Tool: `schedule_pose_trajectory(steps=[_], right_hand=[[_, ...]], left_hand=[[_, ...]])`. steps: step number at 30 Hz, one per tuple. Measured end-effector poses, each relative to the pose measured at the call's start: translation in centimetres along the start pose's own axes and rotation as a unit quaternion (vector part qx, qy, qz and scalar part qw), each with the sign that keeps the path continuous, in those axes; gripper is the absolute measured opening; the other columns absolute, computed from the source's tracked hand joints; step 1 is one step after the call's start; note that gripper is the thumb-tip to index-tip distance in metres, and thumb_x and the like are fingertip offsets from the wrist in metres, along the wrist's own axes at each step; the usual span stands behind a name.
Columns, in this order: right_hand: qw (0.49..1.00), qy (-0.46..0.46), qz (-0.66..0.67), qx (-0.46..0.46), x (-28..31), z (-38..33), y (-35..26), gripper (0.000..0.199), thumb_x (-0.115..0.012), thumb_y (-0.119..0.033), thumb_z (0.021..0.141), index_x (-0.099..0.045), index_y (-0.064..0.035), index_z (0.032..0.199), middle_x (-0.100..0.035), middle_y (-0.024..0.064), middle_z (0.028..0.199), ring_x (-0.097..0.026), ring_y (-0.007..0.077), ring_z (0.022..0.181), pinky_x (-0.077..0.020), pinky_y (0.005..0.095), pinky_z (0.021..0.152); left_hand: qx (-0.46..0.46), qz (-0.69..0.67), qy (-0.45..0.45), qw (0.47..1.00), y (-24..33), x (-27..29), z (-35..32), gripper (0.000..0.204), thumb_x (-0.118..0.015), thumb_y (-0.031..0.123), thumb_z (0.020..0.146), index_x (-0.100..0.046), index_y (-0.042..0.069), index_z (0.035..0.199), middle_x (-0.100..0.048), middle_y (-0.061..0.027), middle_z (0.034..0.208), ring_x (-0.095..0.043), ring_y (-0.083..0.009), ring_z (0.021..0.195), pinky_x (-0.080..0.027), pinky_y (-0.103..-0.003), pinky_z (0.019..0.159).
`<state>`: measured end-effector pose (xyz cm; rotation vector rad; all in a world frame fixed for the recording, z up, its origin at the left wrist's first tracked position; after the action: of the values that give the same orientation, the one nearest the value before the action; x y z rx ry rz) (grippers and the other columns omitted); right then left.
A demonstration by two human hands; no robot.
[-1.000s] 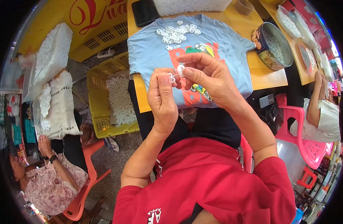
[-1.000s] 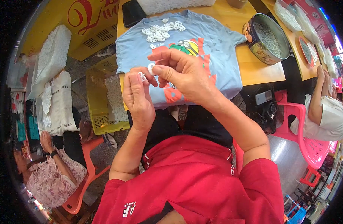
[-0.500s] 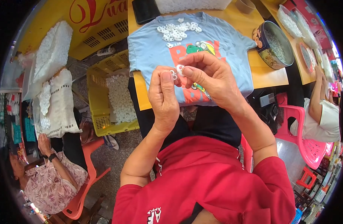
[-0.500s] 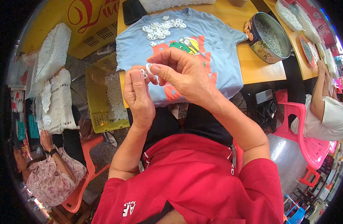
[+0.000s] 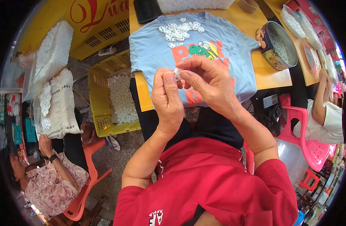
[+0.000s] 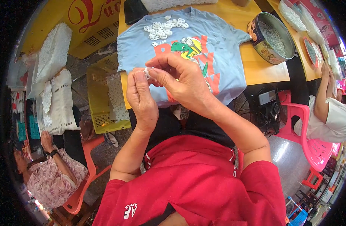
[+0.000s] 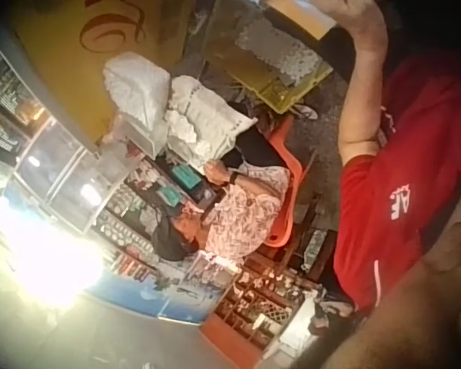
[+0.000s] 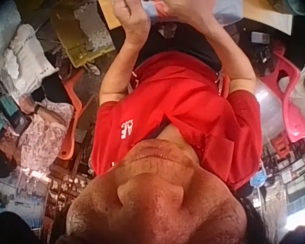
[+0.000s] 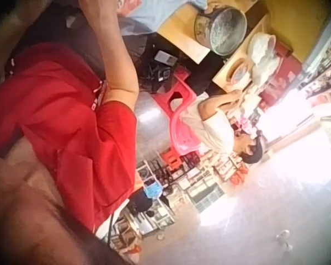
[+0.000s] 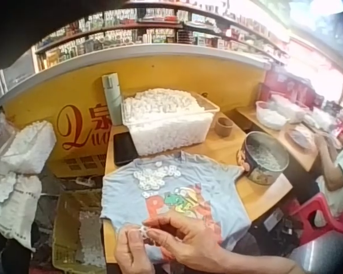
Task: Attaching small white plastic decorative pieces or buttons to a graphic t-shirt by hand.
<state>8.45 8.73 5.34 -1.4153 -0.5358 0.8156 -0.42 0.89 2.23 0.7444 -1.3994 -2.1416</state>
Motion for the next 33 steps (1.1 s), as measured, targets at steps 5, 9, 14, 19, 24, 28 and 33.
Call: schedule_pose_trajectory(steps=[5, 9, 14, 19, 24, 28, 33], right_hand=[[1.000, 0.010, -0.021, 0.015, -0.4, -0.1, 0.4, 0.022, -0.061, -0.007, 0.093, -0.060, 0.0017, 0.113, -0.062, 0.0031, 0.093, -0.057, 0.0086, 0.080, -0.0488, 0.0229, 0.070], [0.999, 0.001, -0.037, 0.017, -0.3, -0.1, 0.6, 0.022, -0.060, -0.006, 0.093, -0.060, 0.0015, 0.114, -0.063, 0.0039, 0.095, -0.059, 0.0090, 0.083, -0.0498, 0.0231, 0.073], [0.998, 0.017, -0.044, 0.037, -0.5, -0.3, 0.6, 0.021, -0.058, -0.002, 0.093, -0.060, 0.0029, 0.113, -0.064, 0.0052, 0.098, -0.062, 0.0104, 0.089, -0.0516, 0.0243, 0.079], [0.996, 0.034, -0.057, 0.057, -0.8, -0.5, 1.2, 0.019, -0.057, 0.001, 0.093, -0.060, 0.0040, 0.112, -0.063, 0.0058, 0.098, -0.062, 0.0109, 0.090, -0.0520, 0.0249, 0.080], [0.997, 0.052, -0.023, 0.051, -1.3, -0.8, 1.4, 0.018, -0.057, 0.002, 0.093, -0.060, 0.0039, 0.110, -0.062, 0.0057, 0.099, -0.062, 0.0108, 0.090, -0.0523, 0.0253, 0.080], [0.996, 0.056, -0.009, 0.066, -1.5, -1.0, 1.3, 0.017, -0.057, 0.001, 0.093, -0.061, 0.0027, 0.110, -0.062, 0.0055, 0.100, -0.061, 0.0098, 0.089, -0.0518, 0.0247, 0.080], [0.999, 0.042, 0.017, 0.030, -1.5, -0.8, 0.9, 0.018, -0.058, -0.005, 0.094, -0.061, 0.0012, 0.111, -0.063, 0.0045, 0.100, -0.060, 0.0086, 0.090, -0.0508, 0.0242, 0.080]], left_hand=[[-0.008, 0.015, 0.024, 1.000, -0.4, 0.5, -0.1, 0.023, -0.040, 0.015, 0.103, -0.045, 0.004, 0.084, -0.042, -0.0008, 0.074, -0.040, -0.0072, 0.064, -0.037, -0.024, 0.057], [0.013, 0.031, 0.032, 0.999, -0.5, 0.7, -0.2, 0.024, -0.040, 0.015, 0.103, -0.042, 0.004, 0.082, -0.040, -0.0001, 0.072, -0.036, -0.0073, 0.062, -0.033, -0.025, 0.054], [0.014, 0.048, 0.039, 0.998, -0.6, 0.8, -0.4, 0.024, -0.041, 0.014, 0.103, -0.040, 0.004, 0.081, -0.036, 0.0009, 0.068, -0.031, -0.0073, 0.060, -0.029, -0.026, 0.051], [0.021, 0.046, 0.048, 0.998, -0.4, 0.7, -0.5, 0.024, -0.041, 0.014, 0.103, -0.042, 0.003, 0.081, -0.039, -0.0001, 0.068, -0.034, -0.0078, 0.060, -0.034, -0.025, 0.052], [0.009, 0.058, 0.048, 0.997, 0.0, 0.5, -0.7, 0.024, -0.042, 0.014, 0.103, -0.042, 0.003, 0.081, -0.043, -0.0015, 0.069, -0.038, -0.0083, 0.061, -0.038, -0.026, 0.055], [0.003, 0.045, 0.052, 0.998, 0.1, 0.6, -1.0, 0.024, -0.041, 0.014, 0.103, -0.042, 0.003, 0.081, -0.042, -0.0008, 0.070, -0.038, -0.0081, 0.063, -0.037, -0.024, 0.057], [-0.025, -0.036, 0.031, 0.999, 0.1, 0.5, -0.5, 0.023, -0.040, 0.014, 0.103, -0.042, 0.004, 0.083, -0.043, 0.0001, 0.076, -0.037, -0.0076, 0.065, -0.035, -0.021, 0.059]])
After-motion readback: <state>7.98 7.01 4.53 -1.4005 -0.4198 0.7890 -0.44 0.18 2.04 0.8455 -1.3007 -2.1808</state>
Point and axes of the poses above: each hand's wrist, its own z-axis towards the middle knuckle, its own x-axis out of the back of the hand, y = z × x, the point moved 5 cm from there along z, towards the middle knuckle
